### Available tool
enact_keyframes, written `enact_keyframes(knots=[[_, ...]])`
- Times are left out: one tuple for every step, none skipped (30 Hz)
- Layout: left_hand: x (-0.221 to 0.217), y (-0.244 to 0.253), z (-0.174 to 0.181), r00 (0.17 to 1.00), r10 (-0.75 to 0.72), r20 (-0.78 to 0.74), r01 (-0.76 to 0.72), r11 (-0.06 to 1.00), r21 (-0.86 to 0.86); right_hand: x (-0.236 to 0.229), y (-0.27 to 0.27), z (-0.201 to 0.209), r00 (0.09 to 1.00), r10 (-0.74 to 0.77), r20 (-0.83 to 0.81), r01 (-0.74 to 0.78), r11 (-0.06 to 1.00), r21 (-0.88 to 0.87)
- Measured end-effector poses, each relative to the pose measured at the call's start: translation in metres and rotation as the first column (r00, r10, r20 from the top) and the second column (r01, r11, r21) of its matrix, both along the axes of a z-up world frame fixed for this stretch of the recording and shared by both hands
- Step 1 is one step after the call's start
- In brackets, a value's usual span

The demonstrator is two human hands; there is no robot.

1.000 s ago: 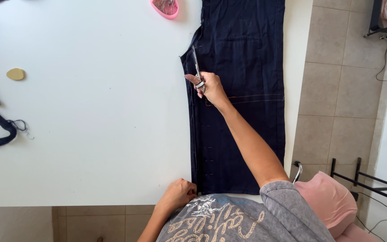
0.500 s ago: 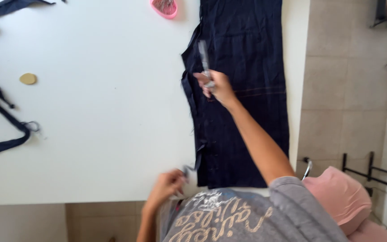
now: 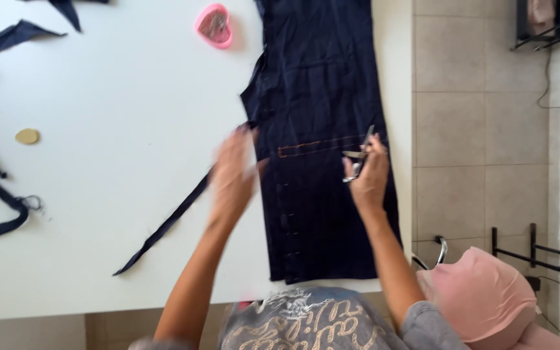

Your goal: The person folds and aligns the edges of a dark blue garment on a white table, then uses scissors to cut along the pinned side seam. The person removes excess fabric strips as they cut.

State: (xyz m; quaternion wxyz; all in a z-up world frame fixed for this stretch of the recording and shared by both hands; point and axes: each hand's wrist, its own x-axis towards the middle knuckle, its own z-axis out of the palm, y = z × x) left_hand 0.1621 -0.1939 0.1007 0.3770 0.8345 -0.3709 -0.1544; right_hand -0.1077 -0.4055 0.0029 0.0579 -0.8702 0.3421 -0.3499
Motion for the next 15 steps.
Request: enact_keyframes(knots=[[-0.003,-0.048,-0.028,0.956,-0.091,0.278,0.113,0.992,-0.061,0.003,-0.001,-0.005,0.998,-0.022,-0.052,0.021,0.999,-0.025],[-0.006,-0.097,-0.055,0.829,-0.152,0.539,0.234,0.968,-0.087,0.006,-0.002,-0.009,0.994,-0.046,-0.103,0.041,0.998,-0.051],[-0.002,-0.124,-0.074,0.825,-0.142,0.547,0.231,0.968,-0.099,0.007,0.000,-0.007,0.994,-0.045,-0.095,0.039,0.997,-0.064],[0.004,-0.152,-0.092,0.824,-0.105,0.557,0.174,0.982,-0.072,0.009,0.001,-0.005,0.997,-0.045,-0.067,0.042,0.998,-0.040],[0.011,-0.181,-0.111,0.821,-0.067,0.567,0.113,0.993,-0.046,0.011,0.002,-0.004,0.998,-0.043,-0.041,0.042,0.999,-0.015],[0.013,-0.187,-0.110,0.817,-0.056,0.574,0.109,0.992,-0.058,0.013,-0.001,-0.001,0.999,-0.039,-0.033,0.038,0.999,-0.027],[0.014,-0.191,-0.111,0.813,-0.029,0.581,0.054,0.998,-0.025,0.013,0.000,0.001,0.998,-0.051,-0.044,0.050,0.999,-0.018],[0.015,-0.195,-0.113,0.808,-0.003,0.589,-0.001,1.000,0.007,0.012,0.000,0.002,0.997,-0.062,-0.055,0.062,0.998,-0.008],[0.016,-0.197,-0.110,0.805,-0.011,0.593,0.005,1.000,0.011,0.013,-0.003,0.001,0.996,-0.068,-0.051,0.068,0.998,-0.003],[0.017,-0.198,-0.108,0.796,0.009,0.605,-0.017,1.000,0.009,0.014,-0.006,-0.001,0.995,-0.078,-0.057,0.079,0.997,0.017],[0.011,-0.194,-0.107,0.794,0.020,0.608,-0.037,0.999,0.016,0.008,-0.002,-0.002,0.993,-0.090,-0.076,0.094,0.995,0.045],[0.014,-0.199,-0.108,0.799,0.004,0.602,-0.027,0.999,0.029,0.011,-0.004,-0.003,0.992,-0.099,-0.084,0.104,0.993,0.057],[0.015,-0.201,-0.110,0.798,0.006,0.603,-0.029,0.999,0.029,0.012,-0.006,-0.003,0.991,-0.102,-0.092,0.106,0.994,0.039],[0.016,-0.200,-0.112,0.797,0.007,0.604,-0.032,0.999,0.030,0.013,-0.006,-0.003,0.989,-0.106,-0.099,0.108,0.994,0.020],[0.021,-0.203,-0.115,0.795,0.000,0.606,-0.025,0.999,0.033,0.017,-0.008,-0.004,0.989,-0.112,-0.097,0.115,0.993,0.024]])
